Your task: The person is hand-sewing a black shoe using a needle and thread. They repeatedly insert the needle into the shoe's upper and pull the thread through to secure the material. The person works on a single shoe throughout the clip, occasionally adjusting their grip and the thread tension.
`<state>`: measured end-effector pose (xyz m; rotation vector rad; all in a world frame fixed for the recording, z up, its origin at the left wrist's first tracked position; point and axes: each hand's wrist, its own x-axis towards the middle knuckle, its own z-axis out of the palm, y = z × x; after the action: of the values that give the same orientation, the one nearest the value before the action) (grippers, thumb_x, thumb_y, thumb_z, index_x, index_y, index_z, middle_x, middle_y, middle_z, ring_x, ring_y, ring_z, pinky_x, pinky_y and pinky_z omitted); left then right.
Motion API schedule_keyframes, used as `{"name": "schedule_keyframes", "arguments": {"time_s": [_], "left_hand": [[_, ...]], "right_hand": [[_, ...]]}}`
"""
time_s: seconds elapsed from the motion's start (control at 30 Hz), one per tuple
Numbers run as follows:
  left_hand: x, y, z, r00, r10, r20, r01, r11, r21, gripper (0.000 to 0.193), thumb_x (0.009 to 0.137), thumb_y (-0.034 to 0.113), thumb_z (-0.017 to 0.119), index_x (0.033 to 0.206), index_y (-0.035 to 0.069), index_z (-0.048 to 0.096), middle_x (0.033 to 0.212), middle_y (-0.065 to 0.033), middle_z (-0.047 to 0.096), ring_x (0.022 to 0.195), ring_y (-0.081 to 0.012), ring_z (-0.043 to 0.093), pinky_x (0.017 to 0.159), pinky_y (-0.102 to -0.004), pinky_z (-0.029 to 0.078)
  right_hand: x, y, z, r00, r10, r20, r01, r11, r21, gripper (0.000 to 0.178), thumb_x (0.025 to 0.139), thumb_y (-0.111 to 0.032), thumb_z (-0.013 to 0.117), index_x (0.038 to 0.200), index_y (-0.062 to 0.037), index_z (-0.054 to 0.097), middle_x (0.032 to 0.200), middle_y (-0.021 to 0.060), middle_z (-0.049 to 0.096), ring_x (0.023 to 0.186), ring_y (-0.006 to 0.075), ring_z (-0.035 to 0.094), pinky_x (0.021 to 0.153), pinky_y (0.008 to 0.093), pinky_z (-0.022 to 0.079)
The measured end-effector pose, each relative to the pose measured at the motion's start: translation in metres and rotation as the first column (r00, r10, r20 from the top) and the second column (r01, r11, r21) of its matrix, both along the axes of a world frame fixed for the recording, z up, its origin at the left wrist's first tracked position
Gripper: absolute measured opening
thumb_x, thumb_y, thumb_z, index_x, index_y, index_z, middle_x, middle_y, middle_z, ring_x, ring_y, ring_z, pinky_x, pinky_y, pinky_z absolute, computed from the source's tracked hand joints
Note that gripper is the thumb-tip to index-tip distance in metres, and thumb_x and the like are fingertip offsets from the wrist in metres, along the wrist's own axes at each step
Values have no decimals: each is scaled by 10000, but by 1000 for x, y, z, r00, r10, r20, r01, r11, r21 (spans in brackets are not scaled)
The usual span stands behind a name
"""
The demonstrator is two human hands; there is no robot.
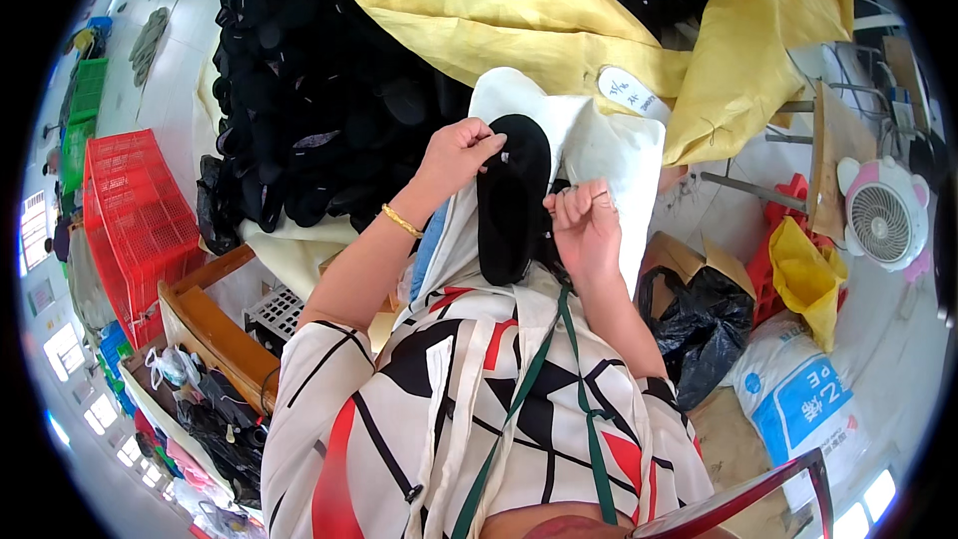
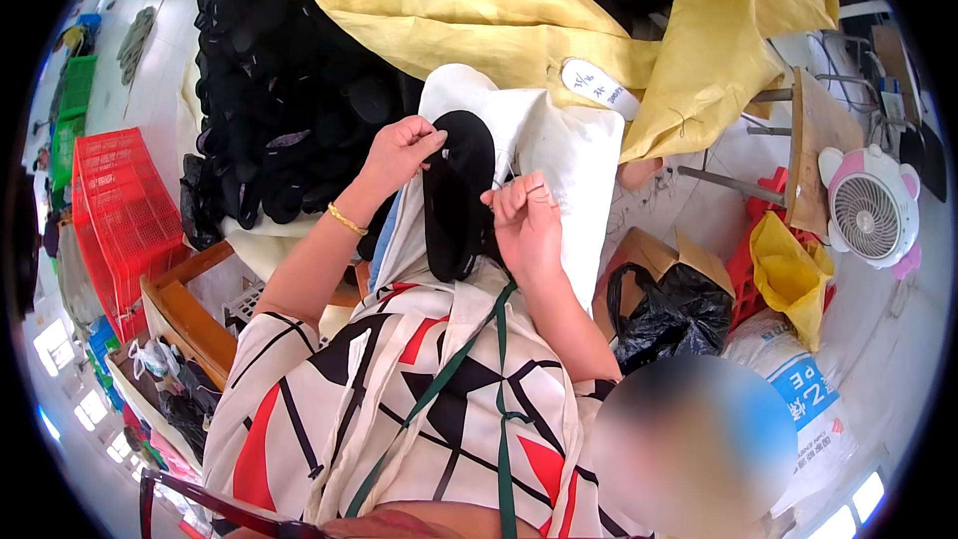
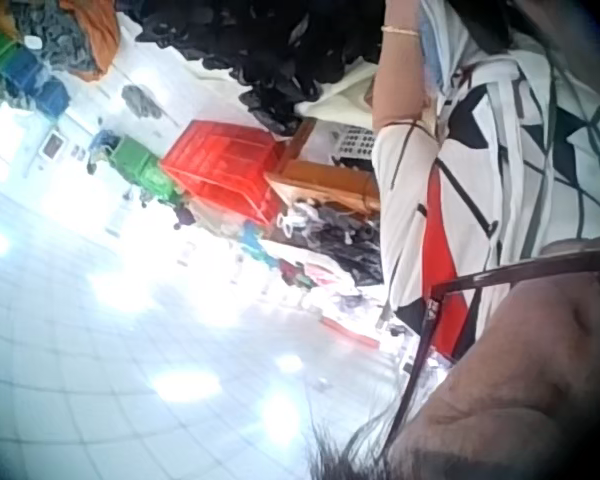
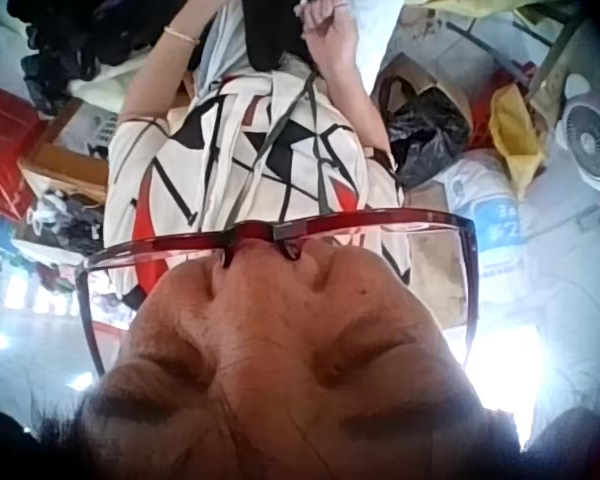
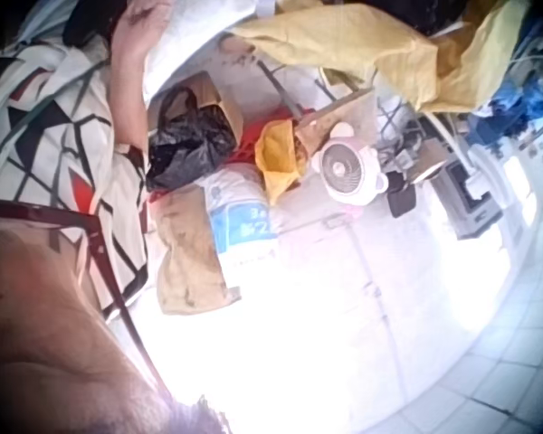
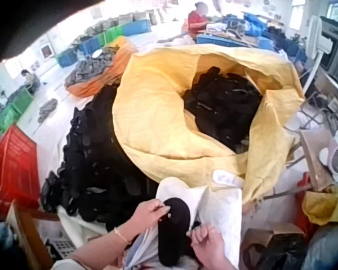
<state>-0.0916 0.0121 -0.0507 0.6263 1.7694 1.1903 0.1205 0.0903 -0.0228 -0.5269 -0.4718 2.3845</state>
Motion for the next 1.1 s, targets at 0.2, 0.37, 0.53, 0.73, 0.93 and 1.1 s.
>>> {"name": "schedule_keyframes", "arguments": {"time_s": [0.2, 0.37, 0.53, 0.73, 0.93, 1.1], "left_hand": [[7, 2, 29, 700, -42, -713, 197, 971, 137, 111, 873, 143, 705, 902, 72, 625, 794, -59, 594, 688, -209, 620, 605, -313, 499], [12, -2, 42, 666, -223, -711, 395, 915, 83, 98, 845, 99, 675, 918, 81, 611, 842, -86, 598, 717, -294, 625, 607, -349, 512], [22, 5, 65, 643, -322, -695, 381, 921, -74, 336, 838, 341, 735, 873, 36, 597, 801, -115, 617, 695, -293, 642, 583, -361, 519], [40, 33, 69, 454, -471, -756, 243, 882, -403, 498, 823, 496, 710, 837, 8, 610, 785, -149, 649, 719, -329, 666, 616, -395, 531], [20, 16, 41, 703, -269, -659, 213, 963, -165, 319, 847, 283, 730, 901, -19, 643, 705, -114, 637, 620, -209, 640, 588, -340, 516], [19, 11, 38, 955, -156, -252, 117, 979, -165, 207, 878, 167, 722, 916, -24, 652, 680, -12, 621, 580, -70, 598, 529, -238, 492]], "right_hand": [[46, 14, 11, 768, -335, 546, -222, 661, 717, 183, 1031, -134, 531, 996, 14, 632, 942, 93, 670, 883, 164, 629, 867, 352, 502], [125, 31, 23, 408, -490, 770, -553, 538, 635, 156, 972, -122, 585, 1014, 13, 653, 887, 142, 676, 814, 232, 651, 797, 334, 515], [159, 55, 24, 76, -639, 766, -668, 537, 515, 213, 979, -119, 542, 1142, -14, 631, 917, 187, 689, 770, 358, 684, 705, 391, 537], [69, 28, 29, 388, -407, 827, -708, 442, 550, 230, 931, -94, 627, 1139, 4, 617, 863, 178, 698, 697, 346, 690, 636, 430, 543], [2, 14, 17, 633, 28, 773, -521, 755, 399, 153, 958, -154, 641, 974, -8, 594, 714, 56, 643, 602, 127, 642, 561, 298, 504], [-18, 8, 1, 617, -6, 787, -595, 651, 471, 98, 908, -113, 628, 926, -17, 614, 702, 133, 652, 599, 238, 649, 587, 352, 510]]}}
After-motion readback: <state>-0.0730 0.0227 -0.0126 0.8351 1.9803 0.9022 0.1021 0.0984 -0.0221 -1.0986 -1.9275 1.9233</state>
